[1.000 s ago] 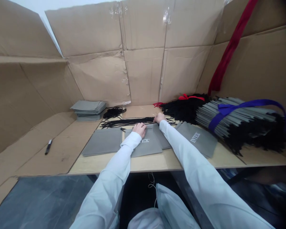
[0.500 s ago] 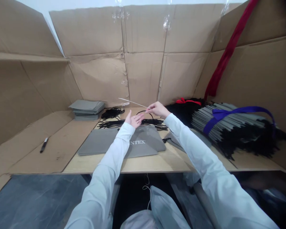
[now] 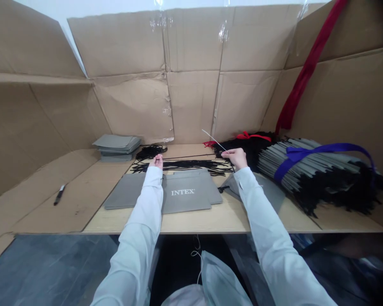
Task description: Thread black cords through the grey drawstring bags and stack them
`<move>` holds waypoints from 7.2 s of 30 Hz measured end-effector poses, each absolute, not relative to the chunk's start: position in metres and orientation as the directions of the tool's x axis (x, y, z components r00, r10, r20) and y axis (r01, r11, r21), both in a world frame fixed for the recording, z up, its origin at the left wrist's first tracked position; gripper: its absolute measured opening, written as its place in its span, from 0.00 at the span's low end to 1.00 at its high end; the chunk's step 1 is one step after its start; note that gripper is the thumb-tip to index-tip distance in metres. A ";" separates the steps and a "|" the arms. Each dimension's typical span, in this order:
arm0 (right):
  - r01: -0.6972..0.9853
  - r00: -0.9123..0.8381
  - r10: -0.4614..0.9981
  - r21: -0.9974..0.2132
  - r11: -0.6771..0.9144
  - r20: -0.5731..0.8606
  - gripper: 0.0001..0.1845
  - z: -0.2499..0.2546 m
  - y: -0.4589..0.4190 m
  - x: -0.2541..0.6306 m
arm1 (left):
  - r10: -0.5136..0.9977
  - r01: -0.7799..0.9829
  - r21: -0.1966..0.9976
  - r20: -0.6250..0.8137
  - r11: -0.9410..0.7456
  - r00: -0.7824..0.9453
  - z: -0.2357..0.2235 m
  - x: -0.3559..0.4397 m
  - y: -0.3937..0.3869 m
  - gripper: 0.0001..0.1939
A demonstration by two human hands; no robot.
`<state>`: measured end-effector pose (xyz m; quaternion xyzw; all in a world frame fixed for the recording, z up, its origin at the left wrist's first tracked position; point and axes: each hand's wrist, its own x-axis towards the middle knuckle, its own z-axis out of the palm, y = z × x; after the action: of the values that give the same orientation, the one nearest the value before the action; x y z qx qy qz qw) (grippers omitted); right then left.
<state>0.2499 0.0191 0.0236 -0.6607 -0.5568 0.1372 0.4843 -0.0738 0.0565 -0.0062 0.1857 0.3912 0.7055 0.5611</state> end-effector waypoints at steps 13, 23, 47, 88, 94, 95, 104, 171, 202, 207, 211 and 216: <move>0.809 0.469 0.820 -0.533 -0.249 0.329 0.10 -0.008 0.021 0.275 | 0.901 -0.606 0.794 -0.223 -0.054 -0.372 -0.016 -0.047 0.045 0.10; 0.722 0.112 0.875 -0.643 0.254 0.472 0.24 -0.009 0.022 0.245 | 0.978 -0.465 0.885 -0.113 0.019 -0.176 -0.013 -0.028 0.040 0.05; 0.698 -0.250 0.886 -0.561 0.445 0.392 0.29 -0.015 0.018 0.207 | 0.995 -0.382 0.919 -0.083 0.095 0.049 -0.011 -0.029 0.035 0.04; 0.731 -0.263 0.914 -0.555 0.397 0.308 0.27 -0.016 0.021 0.212 | 0.968 -0.258 0.942 0.167 -0.213 -0.190 -0.026 -0.030 0.049 0.08; 0.769 -0.259 0.920 -0.513 0.380 0.293 0.29 -0.018 0.023 0.214 | 0.968 -0.296 0.931 0.162 -0.214 -0.189 -0.025 -0.031 0.049 0.08; 0.789 -0.251 0.923 -0.491 0.370 0.292 0.29 -0.019 0.024 0.215 | 0.968 -0.291 0.933 0.161 -0.213 -0.192 -0.025 -0.031 0.049 0.08; 0.940 -0.236 0.864 -0.120 0.318 0.444 0.23 -0.015 0.007 0.190 | 0.969 -0.266 0.946 0.128 -0.183 -0.210 -0.022 -0.013 0.038 0.10; 0.634 -0.144 0.822 -0.586 0.504 0.550 0.12 0.005 0.001 0.172 | 0.928 0.428 0.824 0.321 -0.372 0.190 -0.024 0.016 0.009 0.20; 0.831 -0.487 0.846 -0.183 0.525 0.217 0.11 0.022 -0.014 0.192 | 0.771 0.795 0.253 0.517 -0.552 0.371 -0.026 0.007 0.015 0.09; 0.697 -0.633 0.754 -0.295 0.654 0.176 0.12 0.012 -0.013 0.175 | 0.710 0.712 0.409 0.682 -0.571 0.177 -0.002 -0.013 0.009 0.09; 0.676 -0.642 0.740 -0.306 0.670 0.201 0.12 0.008 -0.017 0.167 | 0.666 0.712 0.380 0.728 -0.590 0.163 0.007 -0.018 0.001 0.11; 0.735 -0.539 0.750 -0.221 0.641 0.383 0.13 0.017 -0.022 0.171 | 0.672 0.731 0.337 0.708 -0.593 0.219 0.008 -0.016 -0.001 0.10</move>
<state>0.1713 -0.0224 0.0171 -0.4234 -0.8771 0.0168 0.2262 -0.0158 -0.0012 0.0081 0.7798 0.4496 0.4343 -0.0341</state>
